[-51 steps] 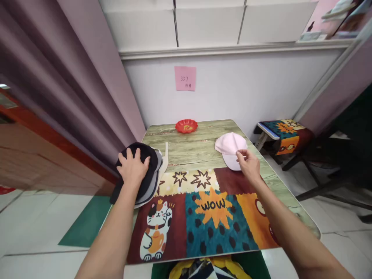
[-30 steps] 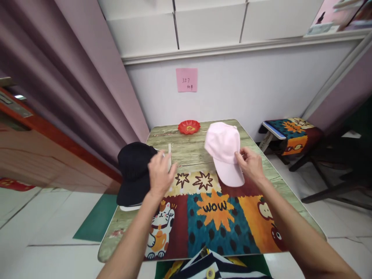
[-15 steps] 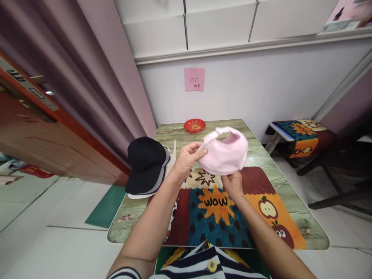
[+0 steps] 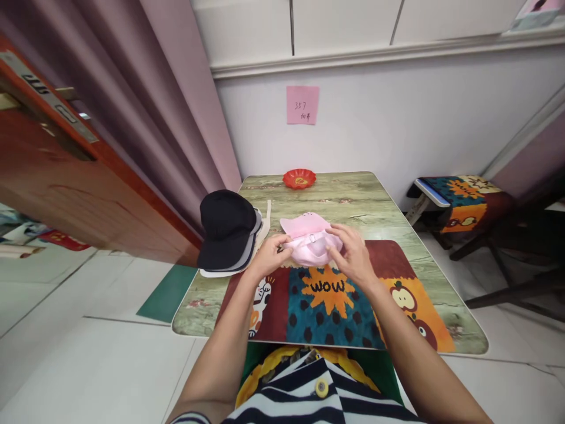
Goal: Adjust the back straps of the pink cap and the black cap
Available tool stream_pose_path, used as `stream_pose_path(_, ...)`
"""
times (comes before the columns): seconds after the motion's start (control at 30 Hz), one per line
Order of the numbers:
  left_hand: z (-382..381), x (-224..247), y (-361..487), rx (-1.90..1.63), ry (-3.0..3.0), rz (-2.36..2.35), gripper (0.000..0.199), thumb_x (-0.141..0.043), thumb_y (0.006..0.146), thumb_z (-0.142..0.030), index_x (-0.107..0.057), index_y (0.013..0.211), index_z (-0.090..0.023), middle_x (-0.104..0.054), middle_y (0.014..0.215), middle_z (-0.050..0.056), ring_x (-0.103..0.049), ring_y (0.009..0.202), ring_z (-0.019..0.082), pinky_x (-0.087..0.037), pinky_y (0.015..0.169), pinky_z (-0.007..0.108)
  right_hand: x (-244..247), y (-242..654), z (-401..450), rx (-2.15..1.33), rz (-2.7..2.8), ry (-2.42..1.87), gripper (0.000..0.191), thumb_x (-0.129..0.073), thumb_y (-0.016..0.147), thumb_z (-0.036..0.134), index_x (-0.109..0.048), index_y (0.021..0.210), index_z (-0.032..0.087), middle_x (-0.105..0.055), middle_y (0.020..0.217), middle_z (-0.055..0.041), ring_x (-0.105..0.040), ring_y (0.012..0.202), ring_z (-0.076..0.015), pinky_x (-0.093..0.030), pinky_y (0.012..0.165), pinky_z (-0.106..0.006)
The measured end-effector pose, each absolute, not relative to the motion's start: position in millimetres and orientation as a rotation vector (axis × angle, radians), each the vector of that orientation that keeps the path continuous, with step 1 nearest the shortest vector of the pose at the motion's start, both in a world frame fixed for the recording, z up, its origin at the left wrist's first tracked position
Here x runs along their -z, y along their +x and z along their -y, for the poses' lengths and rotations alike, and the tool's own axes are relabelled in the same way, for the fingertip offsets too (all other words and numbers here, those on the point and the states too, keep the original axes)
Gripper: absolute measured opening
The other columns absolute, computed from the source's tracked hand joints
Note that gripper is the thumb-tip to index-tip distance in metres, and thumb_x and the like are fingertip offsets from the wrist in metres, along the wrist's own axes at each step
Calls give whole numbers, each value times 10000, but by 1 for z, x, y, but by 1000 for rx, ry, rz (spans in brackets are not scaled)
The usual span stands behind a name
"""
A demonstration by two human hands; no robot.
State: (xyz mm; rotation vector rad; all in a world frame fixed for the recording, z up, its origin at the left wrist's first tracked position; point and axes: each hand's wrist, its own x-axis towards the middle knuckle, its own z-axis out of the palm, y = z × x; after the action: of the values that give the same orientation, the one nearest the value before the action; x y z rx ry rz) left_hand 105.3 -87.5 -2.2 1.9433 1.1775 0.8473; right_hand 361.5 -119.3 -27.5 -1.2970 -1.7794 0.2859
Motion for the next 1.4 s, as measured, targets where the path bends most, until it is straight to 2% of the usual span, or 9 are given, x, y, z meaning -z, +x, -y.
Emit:
stream_pose_path(0.13,96,5,94,-853,1969,-1162,144,-591,800,-285,-676,807,-168,-708,955,56,-631,989,238,-458,946,332,30,343,105,-254,2054,-1288,353,-609,914,376,-649,1251,278,-594,1437,-84,-407,1434,-348,-118,1196,-653)
stream_pose_path(0.27,110,0,94,-820,2006,-1161,262,-529,888,-374,-686,829,-174,-718,955,59,-639,973,230,-462,946,330,39,333,107,-249,2155,-1276,150,-567,936,334,-682,978,246,-681,1302,-79,-428,1421,-359,-81,1170,-706)
stream_pose_path(0.4,120,-6,113,-713,2080,-1355,322,-624,852,-485,-713,935,-186,-730,959,54,-646,932,233,-465,898,332,43,325,123,-210,2185,-1282,155,-474,968,250,-623,932,235,-744,1093,-77,-471,1393,-319,-57,1186,-673)
stream_pose_path(0.57,120,-4,139,-564,2059,-1438,172,-620,839,-305,-747,851,-188,-740,855,61,-654,878,241,-453,854,344,43,321,141,-146,2104,-1387,154,-481,965,245,-610,1046,228,-744,1053,-79,-626,1173,-274,-277,1106,-517)
stream_pose_path(0.67,125,-8,138,-723,1910,-1198,149,-618,830,-281,-716,793,-175,-700,797,33,-621,804,196,-451,791,304,34,325,155,-59,2048,-1527,360,-543,935,268,-567,1289,211,-729,1146,-121,-663,1030,-287,-355,972,-473)
stream_pose_path(0.8,137,-19,123,-903,1611,-882,227,-671,838,-381,-683,847,-155,-663,830,27,-580,763,152,-445,738,266,10,330,176,4,2011,-1560,400,-584,936,343,-590,1324,247,-734,1114,-99,-676,918,-272,-371,923,-460)
stream_pose_path(1.0,145,-23,111,-874,1642,-878,204,-684,833,-350,-707,826,-148,-674,835,36,-590,795,161,-453,788,273,-4,318,185,-77,1991,-1251,381,-604,939,416,-610,1297,284,-638,1376,-89,-588,1254,-304,-268,1139,-533)
stream_pose_path(1.1,147,-20,113,-904,1631,-911,186,-693,811,-328,-723,810,-145,-701,849,45,-613,818,172,-459,811,279,8,310,182,-222,2030,-1179,320,-593,953,377,-626,1259,289,-684,1310,-69,-588,1277,-299,-185,1188,-581)
stream_pose_path(1.4,148,-18,123,-970,1558,-927,196,-779,733,-344,-751,724,-150,-734,829,73,-654,853,208,-478,793,299,15,316,182,-253,1915,-1195,239,-598,940,307,-666,1169,294,-749,1155,-38,-675,1116,-255,-207,1190,-582)
